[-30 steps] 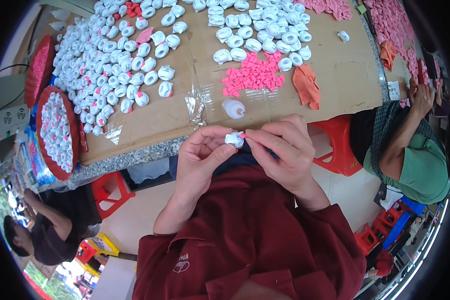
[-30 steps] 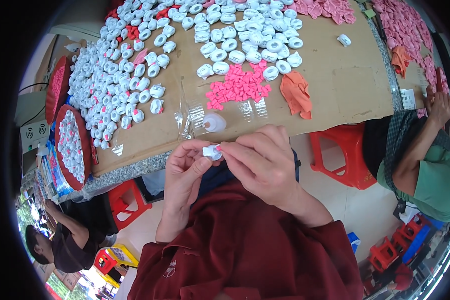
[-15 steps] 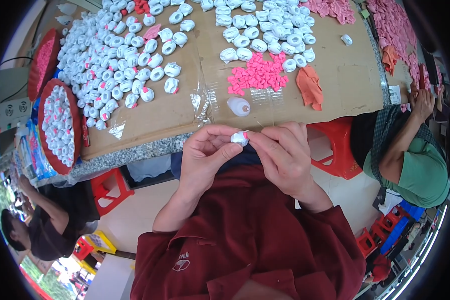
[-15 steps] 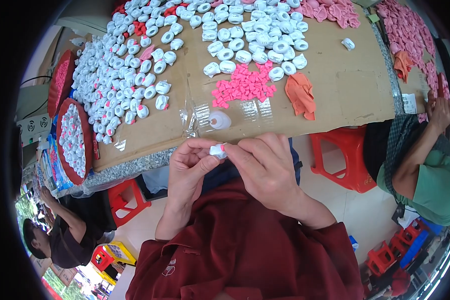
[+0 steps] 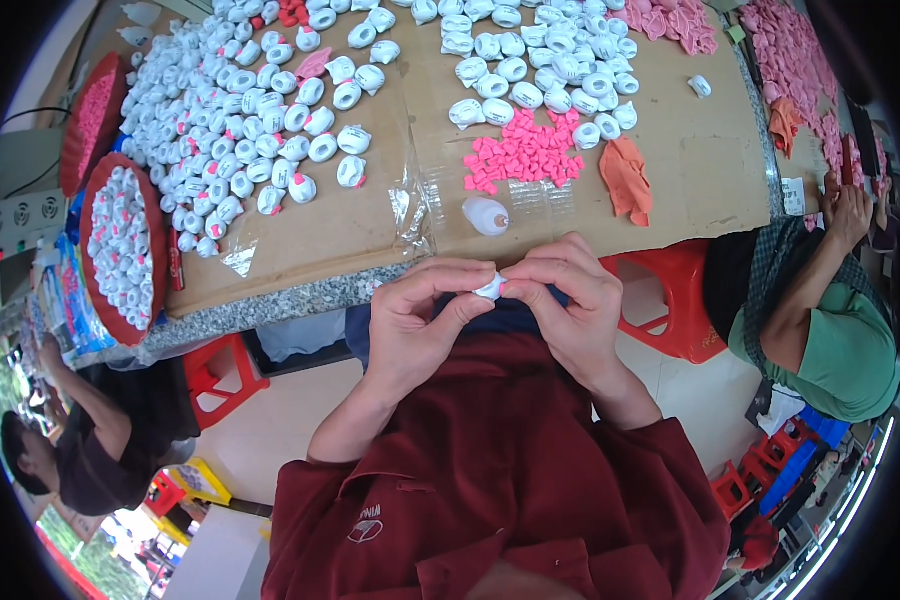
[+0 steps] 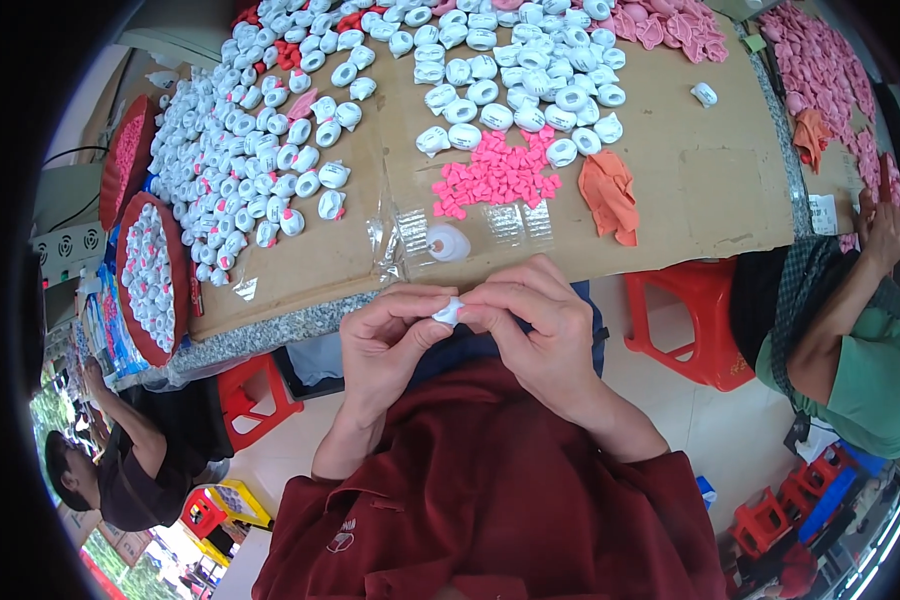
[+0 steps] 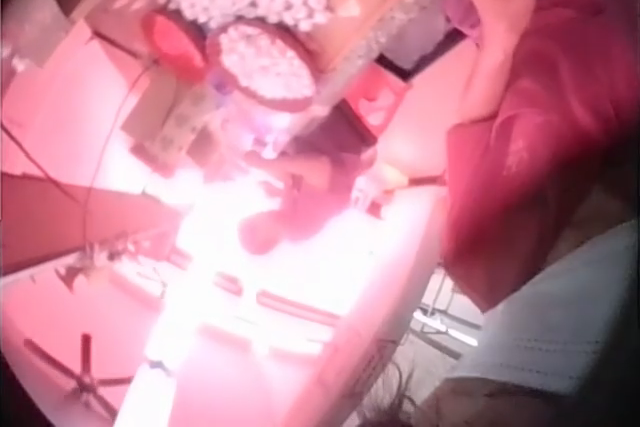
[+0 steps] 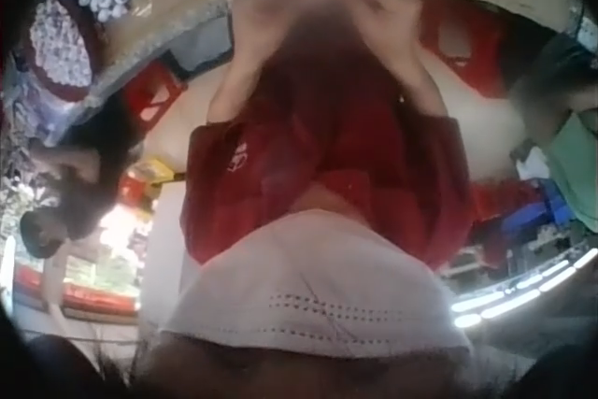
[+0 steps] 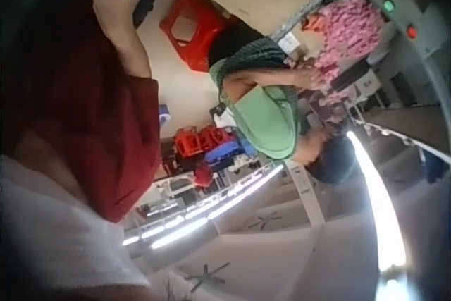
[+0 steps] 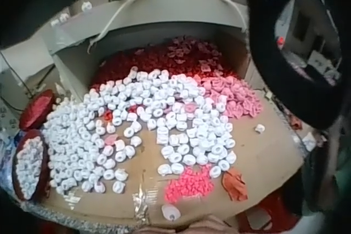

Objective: Applying glue to white plastic pieces and attaching small pink decorative flowers.

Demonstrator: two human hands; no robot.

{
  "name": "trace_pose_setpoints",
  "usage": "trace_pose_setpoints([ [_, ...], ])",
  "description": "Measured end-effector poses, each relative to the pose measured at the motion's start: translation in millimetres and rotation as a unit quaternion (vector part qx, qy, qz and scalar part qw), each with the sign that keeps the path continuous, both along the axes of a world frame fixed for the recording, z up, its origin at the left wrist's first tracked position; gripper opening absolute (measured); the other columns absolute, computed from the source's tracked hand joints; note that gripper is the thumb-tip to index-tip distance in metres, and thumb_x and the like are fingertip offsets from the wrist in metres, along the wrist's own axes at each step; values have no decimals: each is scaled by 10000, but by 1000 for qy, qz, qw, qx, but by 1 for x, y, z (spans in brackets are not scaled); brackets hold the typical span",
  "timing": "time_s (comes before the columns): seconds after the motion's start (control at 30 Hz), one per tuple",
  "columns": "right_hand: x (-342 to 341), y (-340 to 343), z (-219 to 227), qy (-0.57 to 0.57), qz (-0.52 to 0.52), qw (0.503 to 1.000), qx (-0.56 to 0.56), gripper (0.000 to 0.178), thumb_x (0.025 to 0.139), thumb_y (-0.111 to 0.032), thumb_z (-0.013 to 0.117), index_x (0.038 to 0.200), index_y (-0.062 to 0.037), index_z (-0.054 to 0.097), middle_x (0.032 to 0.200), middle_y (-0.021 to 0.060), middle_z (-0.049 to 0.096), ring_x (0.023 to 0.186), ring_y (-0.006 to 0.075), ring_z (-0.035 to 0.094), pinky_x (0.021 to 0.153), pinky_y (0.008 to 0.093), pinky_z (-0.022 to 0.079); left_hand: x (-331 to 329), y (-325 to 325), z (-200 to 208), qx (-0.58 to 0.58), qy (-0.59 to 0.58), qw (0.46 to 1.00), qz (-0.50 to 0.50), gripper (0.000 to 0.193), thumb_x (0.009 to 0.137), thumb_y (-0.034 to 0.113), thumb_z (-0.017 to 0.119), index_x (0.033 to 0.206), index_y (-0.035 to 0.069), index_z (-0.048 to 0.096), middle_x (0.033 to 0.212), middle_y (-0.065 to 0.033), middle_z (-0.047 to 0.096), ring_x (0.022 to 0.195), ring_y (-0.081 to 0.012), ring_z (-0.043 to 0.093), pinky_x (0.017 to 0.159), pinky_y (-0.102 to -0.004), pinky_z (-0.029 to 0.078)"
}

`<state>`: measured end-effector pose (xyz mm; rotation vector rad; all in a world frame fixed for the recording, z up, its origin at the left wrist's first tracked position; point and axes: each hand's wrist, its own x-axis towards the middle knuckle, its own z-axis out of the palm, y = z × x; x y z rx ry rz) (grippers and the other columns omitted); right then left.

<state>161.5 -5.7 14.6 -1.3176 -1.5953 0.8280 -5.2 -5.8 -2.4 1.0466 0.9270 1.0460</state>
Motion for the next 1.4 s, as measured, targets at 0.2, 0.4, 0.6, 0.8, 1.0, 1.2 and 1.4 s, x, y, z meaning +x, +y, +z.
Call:
trace_pose_setpoints([
  [0.2,0,7,-13,24,-34,999,-12,142,670,-1,692,804,-15,649,768,48,587,665,119,500,590,236,399,-14,26,10,29,188,969,160,190,720,-42,642,900,18,638,986,-96,607,848,-160,572,745,-258,463],
  [0.4,-12,24,3,8,-71,997,-24,310,641,-43,724,931,-32,616,934,52,563,773,140,515,654,237,419,-4,82,17,348,506,776,145,308,724,-3,619,1022,72,617,998,-81,604,892,-220,516,811,-310,406],
  [0.6,-5,29,-14,-64,6,994,83,358,685,-19,678,1017,1,547,1059,107,562,893,184,547,761,278,433,18,111,7,391,499,771,61,367,671,7,581,1030,83,607,968,-60,601,919,-258,480,753,-351,353],
  [0.8,10,7,-7,193,3,981,-35,371,784,-9,576,1119,30,420,1059,191,556,886,168,543,777,280,433,4,69,23,200,278,936,86,307,744,-35,612,1038,52,590,998,-57,581,827,-133,529,702,-257,411],
  [1.0,21,7,3,144,-10,989,19,351,647,-73,731,957,26,599,722,44,548,599,93,450,520,206,338,-15,31,0,-144,-190,970,47,291,776,-28,603,1063,-24,553,1024,-126,586,935,-200,585,807,-300,490],
  [1.2,19,6,6,128,-5,991,-47,327,629,-83,747,915,33,639,665,47,558,585,104,447,510,219,341,-16,31,-3,-152,-168,972,68,314,788,-56,575,1099,-42,542,982,-141,615,882,-188,610,790,-277,499],
  [1.4,16,6,9,119,-18,989,-84,297,645,-90,741,899,28,644,673,52,583,584,103,453,508,221,345,-14,29,-3,-121,-144,980,64,317,786,-50,573,1101,-54,534,991,-146,607,907,-203,603,803,-296,505],
])
